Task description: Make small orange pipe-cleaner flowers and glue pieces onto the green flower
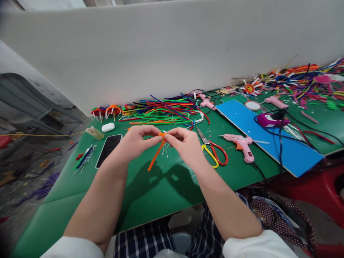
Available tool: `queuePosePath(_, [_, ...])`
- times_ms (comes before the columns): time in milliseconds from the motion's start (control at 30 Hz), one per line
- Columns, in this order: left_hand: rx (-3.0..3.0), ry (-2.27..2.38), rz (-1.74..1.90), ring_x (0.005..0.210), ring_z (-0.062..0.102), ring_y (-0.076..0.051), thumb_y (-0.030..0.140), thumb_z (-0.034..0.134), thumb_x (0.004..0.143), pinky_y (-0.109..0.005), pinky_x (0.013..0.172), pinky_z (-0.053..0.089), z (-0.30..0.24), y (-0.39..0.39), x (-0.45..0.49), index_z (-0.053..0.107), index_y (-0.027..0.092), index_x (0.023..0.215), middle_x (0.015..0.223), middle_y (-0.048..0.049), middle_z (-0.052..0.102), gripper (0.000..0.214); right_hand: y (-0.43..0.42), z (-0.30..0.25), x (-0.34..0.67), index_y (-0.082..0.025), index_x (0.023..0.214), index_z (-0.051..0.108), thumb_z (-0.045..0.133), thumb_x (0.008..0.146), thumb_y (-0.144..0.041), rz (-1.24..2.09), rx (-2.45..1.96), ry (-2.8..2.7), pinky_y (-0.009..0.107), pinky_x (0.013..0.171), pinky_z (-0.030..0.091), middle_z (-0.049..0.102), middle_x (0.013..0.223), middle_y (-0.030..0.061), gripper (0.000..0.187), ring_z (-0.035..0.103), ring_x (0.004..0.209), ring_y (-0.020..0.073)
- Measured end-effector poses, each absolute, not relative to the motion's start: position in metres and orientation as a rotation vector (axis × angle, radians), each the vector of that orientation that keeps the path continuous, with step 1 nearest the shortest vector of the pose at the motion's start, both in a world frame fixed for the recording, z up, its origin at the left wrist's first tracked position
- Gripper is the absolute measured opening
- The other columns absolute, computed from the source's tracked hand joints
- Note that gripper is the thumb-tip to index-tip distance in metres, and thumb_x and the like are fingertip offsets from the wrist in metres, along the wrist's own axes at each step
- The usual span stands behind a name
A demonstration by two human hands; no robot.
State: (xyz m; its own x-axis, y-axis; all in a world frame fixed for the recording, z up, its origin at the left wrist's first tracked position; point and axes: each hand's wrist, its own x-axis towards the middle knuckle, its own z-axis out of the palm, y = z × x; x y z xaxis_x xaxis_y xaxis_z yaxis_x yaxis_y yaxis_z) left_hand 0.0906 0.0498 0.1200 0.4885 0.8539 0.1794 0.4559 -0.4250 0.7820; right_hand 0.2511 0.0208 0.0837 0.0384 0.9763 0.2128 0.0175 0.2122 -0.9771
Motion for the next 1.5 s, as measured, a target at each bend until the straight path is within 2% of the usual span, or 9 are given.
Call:
queuePosePath(567, [2.199,1.147,0.832,0.071,0.060,-0.014,0.030,0.054,0.076,-0.023,0.063,0.044,0.118,0.046,0.093,0.066,0.019,0.076,0.075,0.0003,0.067,0.017,0.021,0.083,0.251,-0.017,0.076,0.065,0.065,0.068,-0.034,1.007,-1.107,-1.298,0.026,0.058,0.047,0.064,0.064,0.0006,0.019,0.058,0.060,0.0117])
queuePosePath(733, [2.273,1.168,0.864,0.079,0.061,-0.015,0.035,0.054,0.078,-0.025,0.071,0.045,0.116,0.049,0.093,0.067,0.021,0.084,0.084,-0.0011,0.068,0.020,0.023,0.083,0.252,-0.017,0.072,0.065,0.064,0.070,-0.032,0.967,-1.104,-1.256,0.025,0.056,0.047,0.063,0.062,-0.0003,0.015,0.057,0.057,0.0106])
queuePosePath(867, [2.241,1.388,1.238,0.096,0.057,-0.017,0.033,0.050,0.082,-0.028,0.080,0.044,0.116,0.055,0.087,0.063,0.020,0.100,0.102,-0.0045,0.064,0.026,0.028,0.081,0.254,-0.017,0.071,0.064,0.067,0.067,-0.032,1.036,-1.033,-1.077,0.025,0.057,0.049,0.064,0.061,-0.0008,0.016,0.058,0.055,0.0100])
queuePosePath(1000, [2.385,1.547,1.503,0.098,0.054,-0.019,0.032,0.052,0.081,-0.035,0.089,0.040,0.117,0.052,0.089,0.062,0.020,0.098,0.100,-0.0052,0.064,0.023,0.031,0.079,0.255,-0.017,0.071,0.064,0.068,0.066,-0.032,1.098,-0.986,-0.983,0.025,0.058,0.050,0.065,0.062,-0.0005,0.016,0.060,0.058,0.0105])
queuePosePath(1100, [2.699,1.407,1.424,0.103,0.051,-0.022,0.031,0.056,0.079,-0.039,0.091,0.035,0.117,0.042,0.097,0.063,0.022,0.093,0.100,-0.0044,0.064,0.019,0.031,0.078,0.255,-0.017,0.073,0.064,0.068,0.066,-0.032,1.096,-0.986,-0.998,0.025,0.058,0.050,0.065,0.062,-0.0003,0.017,0.060,0.056,0.0106])
queuePosePath(1200, [2.871,1.339,1.234,0.094,0.054,-0.022,0.031,0.054,0.080,-0.037,0.083,0.037,0.114,0.033,0.106,0.063,0.021,0.090,0.093,-0.0049,0.065,0.017,0.031,0.078,0.255,-0.017,0.073,0.065,0.068,0.066,-0.032,1.096,-0.969,-1.021,0.025,0.057,0.051,0.066,0.062,-0.0003,0.017,0.060,0.055,0.0101])
queuePosePath(1367, [2.833,1.390,1.021,0.078,0.059,-0.019,0.032,0.052,0.082,-0.032,0.075,0.038,0.107,0.034,0.111,0.058,0.021,0.103,0.081,-0.0035,0.068,0.024,0.031,0.078,0.257,-0.017,0.072,0.065,0.066,0.068,-0.035,1.105,-0.994,-1.046,0.025,0.058,0.051,0.067,0.064,0.0007,0.018,0.061,0.057,0.0110])
queuePosePath(1500, [2.705,1.350,1.043,0.076,0.061,-0.017,0.030,0.051,0.083,-0.029,0.072,0.040,0.105,0.038,0.109,0.058,0.022,0.103,0.083,-0.0017,0.069,0.023,0.031,0.079,0.258,-0.017,0.073,0.065,0.065,0.069,-0.035,1.112,-0.998,-1.061,0.024,0.057,0.050,0.067,0.065,0.0007,0.018,0.060,0.058,0.0108])
